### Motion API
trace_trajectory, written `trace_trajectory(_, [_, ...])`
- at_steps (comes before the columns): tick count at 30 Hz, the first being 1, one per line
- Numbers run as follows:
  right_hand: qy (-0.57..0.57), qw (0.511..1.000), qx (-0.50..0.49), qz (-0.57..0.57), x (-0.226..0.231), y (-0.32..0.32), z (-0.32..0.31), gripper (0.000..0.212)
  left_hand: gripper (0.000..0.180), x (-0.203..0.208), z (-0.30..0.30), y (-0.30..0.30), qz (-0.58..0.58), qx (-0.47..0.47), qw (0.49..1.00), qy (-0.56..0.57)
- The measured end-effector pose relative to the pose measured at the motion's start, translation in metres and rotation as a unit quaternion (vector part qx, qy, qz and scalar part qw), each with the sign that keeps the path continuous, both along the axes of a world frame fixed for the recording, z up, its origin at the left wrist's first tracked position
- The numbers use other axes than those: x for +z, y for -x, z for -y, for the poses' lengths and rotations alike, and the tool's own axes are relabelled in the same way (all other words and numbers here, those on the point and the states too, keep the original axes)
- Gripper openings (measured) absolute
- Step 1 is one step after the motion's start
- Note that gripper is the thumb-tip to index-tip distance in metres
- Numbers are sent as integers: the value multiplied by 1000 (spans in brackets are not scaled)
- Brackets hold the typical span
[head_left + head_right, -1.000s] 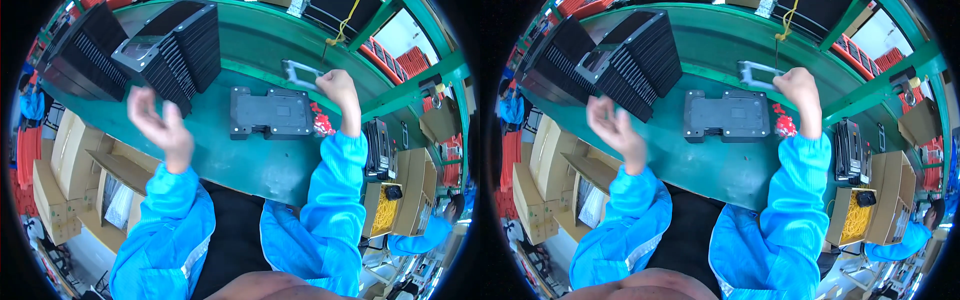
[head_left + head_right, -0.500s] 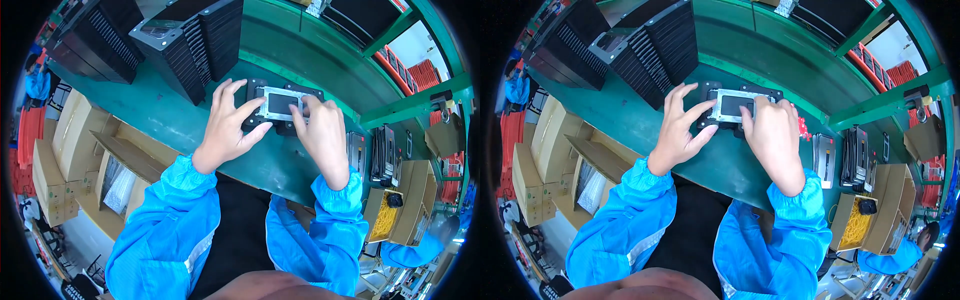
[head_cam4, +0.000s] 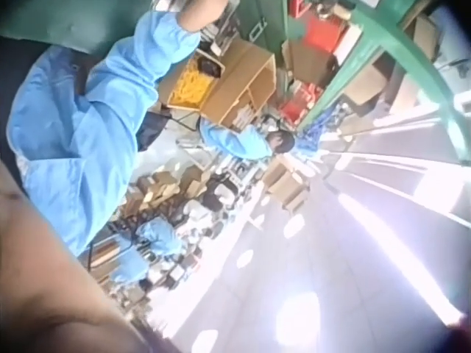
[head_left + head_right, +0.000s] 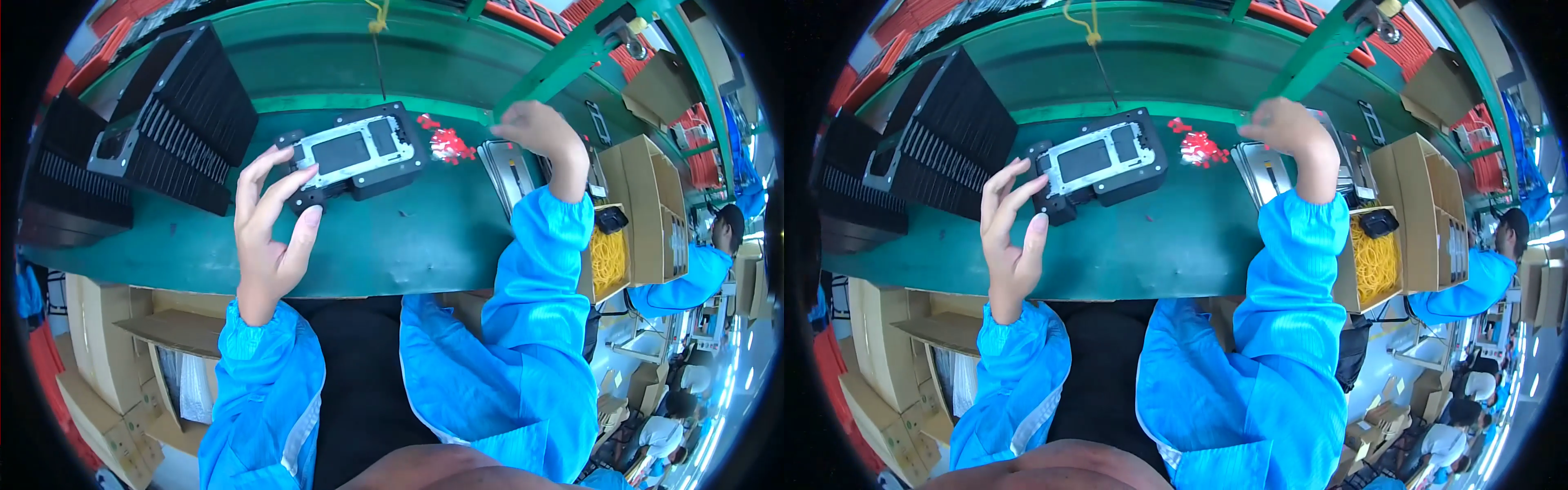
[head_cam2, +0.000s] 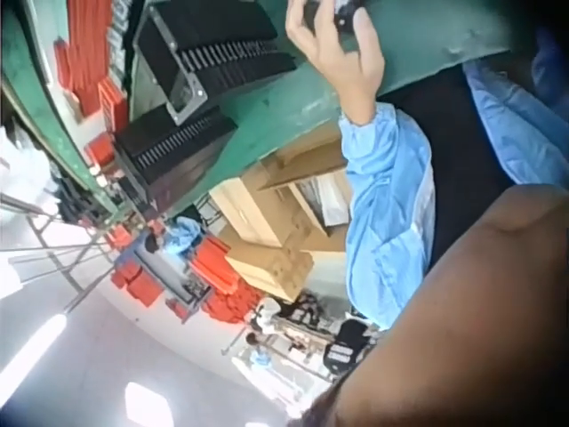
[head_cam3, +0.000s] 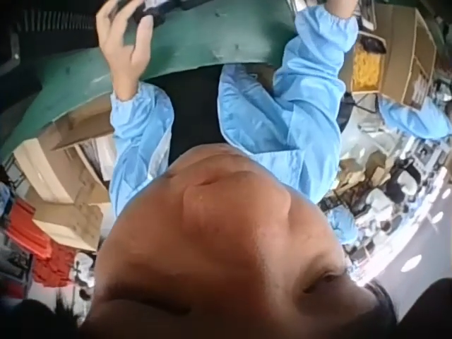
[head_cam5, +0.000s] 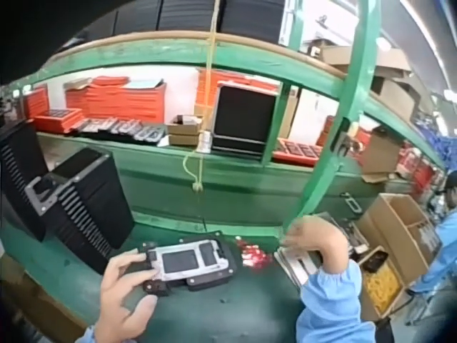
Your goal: Assembling electronic components into black plastic housings on a production line.
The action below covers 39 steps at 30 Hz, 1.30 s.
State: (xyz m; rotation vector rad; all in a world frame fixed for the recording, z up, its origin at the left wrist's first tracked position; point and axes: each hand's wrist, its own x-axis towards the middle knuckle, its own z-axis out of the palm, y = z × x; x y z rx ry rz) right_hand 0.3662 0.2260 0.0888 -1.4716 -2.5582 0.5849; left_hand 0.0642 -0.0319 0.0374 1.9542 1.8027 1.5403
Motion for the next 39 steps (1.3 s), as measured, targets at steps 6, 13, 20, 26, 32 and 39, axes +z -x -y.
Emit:
trace_trajectory(6, [178,941,-198,210,-39,-33,-46,56,37,4,-11,-10,-3,-12,1000,-27])
trace_trajectory(13, [108,971,-141,161,-9,-41,-49,49,36,1,-13,-15,-5,-30,999,-15])
trace_trajectory(20, [163,936,166,-263,48,13,32,23,51,14,-18,-30,84,-131,986,59])
trace_trajectory(26, [203,838,285,-419,41,71,79,30,54,7,-17,-59,454,-343,792,223])
trace_trajectory(32, [292,822,245,-423,38,78,81,20,48,8,-14,-45,524,-403,704,259])
trace_trajectory(39, [95,851,300,-422,30,76,78,13,46,7,-14,-44,494,-378,733,275])
